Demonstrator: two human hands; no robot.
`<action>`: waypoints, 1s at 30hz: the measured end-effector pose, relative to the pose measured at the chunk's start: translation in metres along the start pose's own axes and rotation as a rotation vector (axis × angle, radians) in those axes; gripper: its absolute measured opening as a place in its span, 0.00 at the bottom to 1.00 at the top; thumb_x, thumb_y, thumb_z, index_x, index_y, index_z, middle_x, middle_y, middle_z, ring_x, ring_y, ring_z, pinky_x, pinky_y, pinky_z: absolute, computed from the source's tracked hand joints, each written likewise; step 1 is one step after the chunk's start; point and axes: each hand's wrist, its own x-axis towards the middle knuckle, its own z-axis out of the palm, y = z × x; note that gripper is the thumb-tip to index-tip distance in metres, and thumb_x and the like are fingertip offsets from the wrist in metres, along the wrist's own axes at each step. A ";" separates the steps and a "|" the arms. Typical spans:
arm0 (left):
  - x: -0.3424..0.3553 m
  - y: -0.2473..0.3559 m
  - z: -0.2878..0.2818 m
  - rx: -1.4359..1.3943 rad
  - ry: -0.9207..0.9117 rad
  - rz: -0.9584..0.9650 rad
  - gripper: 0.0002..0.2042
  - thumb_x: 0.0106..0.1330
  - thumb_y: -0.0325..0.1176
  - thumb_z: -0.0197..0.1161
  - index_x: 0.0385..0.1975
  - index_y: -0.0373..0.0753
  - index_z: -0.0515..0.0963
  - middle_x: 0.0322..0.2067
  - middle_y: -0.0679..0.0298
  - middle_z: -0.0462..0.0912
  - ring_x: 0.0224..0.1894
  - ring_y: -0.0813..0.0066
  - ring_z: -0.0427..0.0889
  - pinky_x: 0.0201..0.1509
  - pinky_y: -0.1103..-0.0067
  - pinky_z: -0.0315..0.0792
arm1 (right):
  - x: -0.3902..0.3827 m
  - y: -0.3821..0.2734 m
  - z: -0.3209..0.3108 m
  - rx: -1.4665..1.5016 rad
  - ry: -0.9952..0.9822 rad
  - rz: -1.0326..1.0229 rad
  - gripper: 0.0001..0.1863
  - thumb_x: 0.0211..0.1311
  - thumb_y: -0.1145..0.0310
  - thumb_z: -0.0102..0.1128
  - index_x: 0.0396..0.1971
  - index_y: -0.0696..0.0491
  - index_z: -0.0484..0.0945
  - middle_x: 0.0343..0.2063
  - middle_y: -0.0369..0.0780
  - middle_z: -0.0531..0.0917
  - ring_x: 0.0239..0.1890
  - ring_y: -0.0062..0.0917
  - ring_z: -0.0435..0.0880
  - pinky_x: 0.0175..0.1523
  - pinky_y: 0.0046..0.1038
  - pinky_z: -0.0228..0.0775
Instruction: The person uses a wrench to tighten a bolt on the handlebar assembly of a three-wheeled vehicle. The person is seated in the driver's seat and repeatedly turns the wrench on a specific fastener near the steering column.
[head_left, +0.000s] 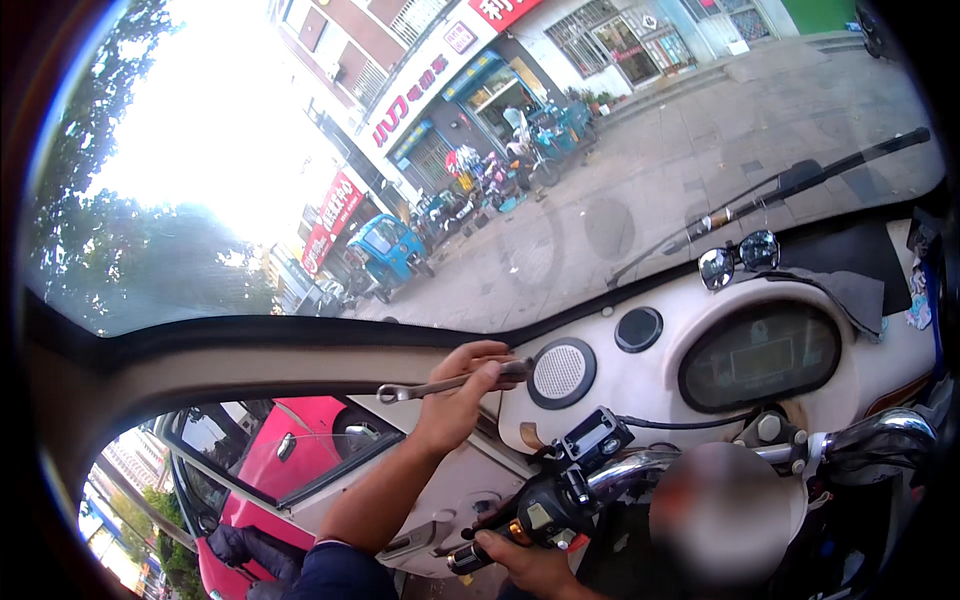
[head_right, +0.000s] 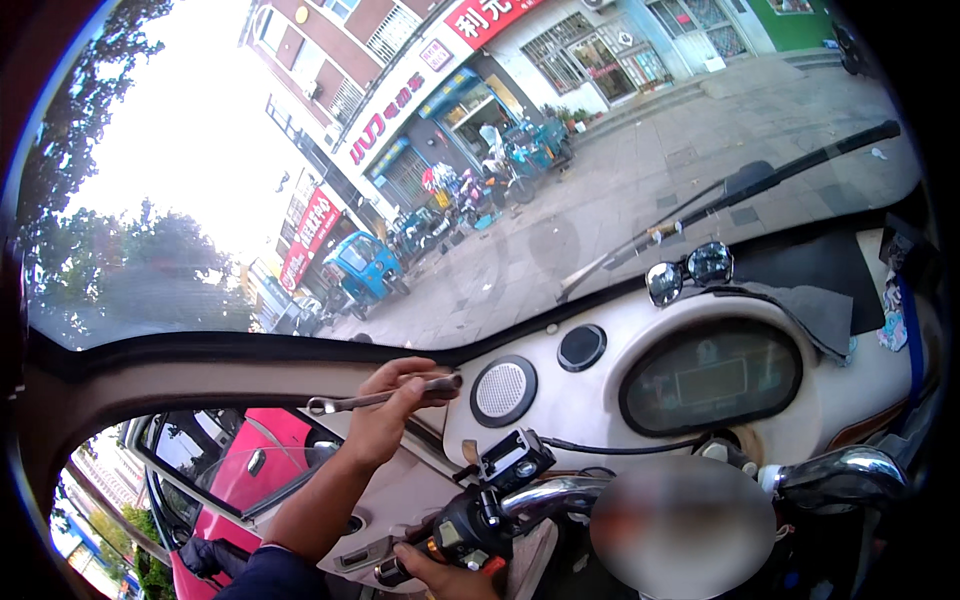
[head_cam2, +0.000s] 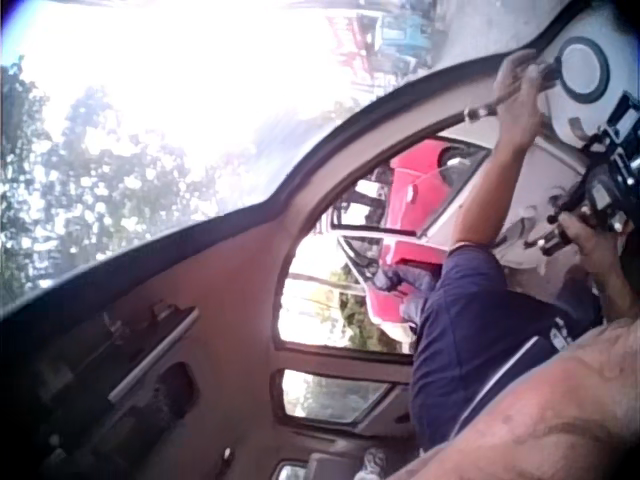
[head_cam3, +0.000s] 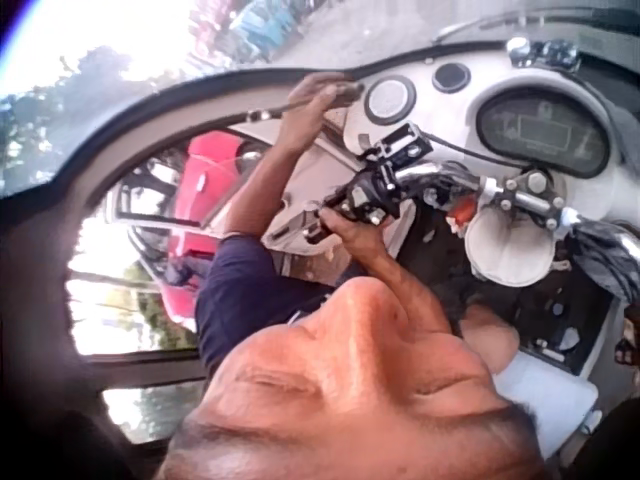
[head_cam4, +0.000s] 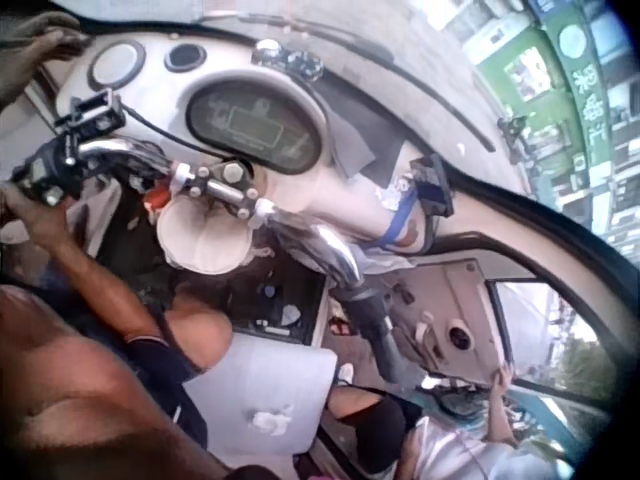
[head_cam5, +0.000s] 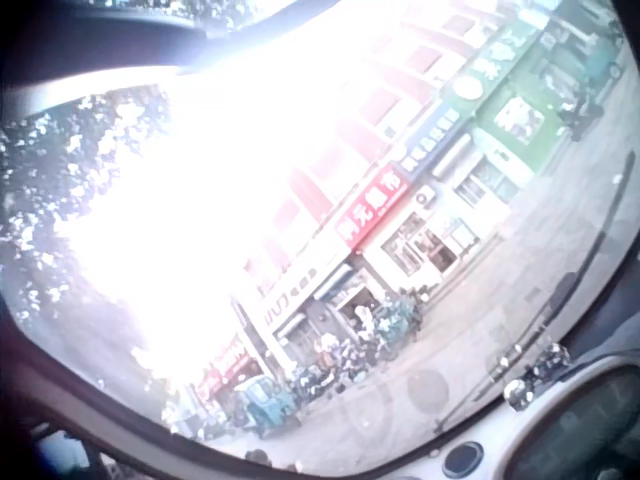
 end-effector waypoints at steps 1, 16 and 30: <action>0.000 0.007 -0.004 0.020 0.048 0.009 0.22 0.78 0.32 0.52 0.65 0.26 0.61 0.50 0.42 0.83 0.52 0.55 0.86 0.59 0.65 0.80 | -0.001 -0.003 0.002 -0.027 0.034 -0.059 0.14 0.57 0.71 0.75 0.42 0.52 0.82 0.34 0.33 0.83 0.36 0.20 0.83 0.43 0.25 0.79; 0.002 0.060 -0.020 0.139 0.219 0.093 0.25 0.76 0.29 0.50 0.67 0.25 0.51 0.46 0.41 0.84 0.48 0.55 0.87 0.55 0.68 0.81 | -0.007 -0.018 0.010 -0.010 0.006 -0.100 0.18 0.61 0.75 0.70 0.48 0.56 0.72 0.41 0.40 0.83 0.48 0.27 0.85 0.57 0.33 0.79; -0.004 0.047 -0.018 0.146 0.095 0.079 0.29 0.76 0.35 0.56 0.69 0.25 0.53 0.48 0.42 0.84 0.50 0.57 0.87 0.56 0.67 0.81 | -0.009 -0.026 0.013 0.006 0.039 -0.064 0.18 0.60 0.75 0.72 0.47 0.56 0.75 0.41 0.38 0.84 0.46 0.24 0.85 0.54 0.29 0.80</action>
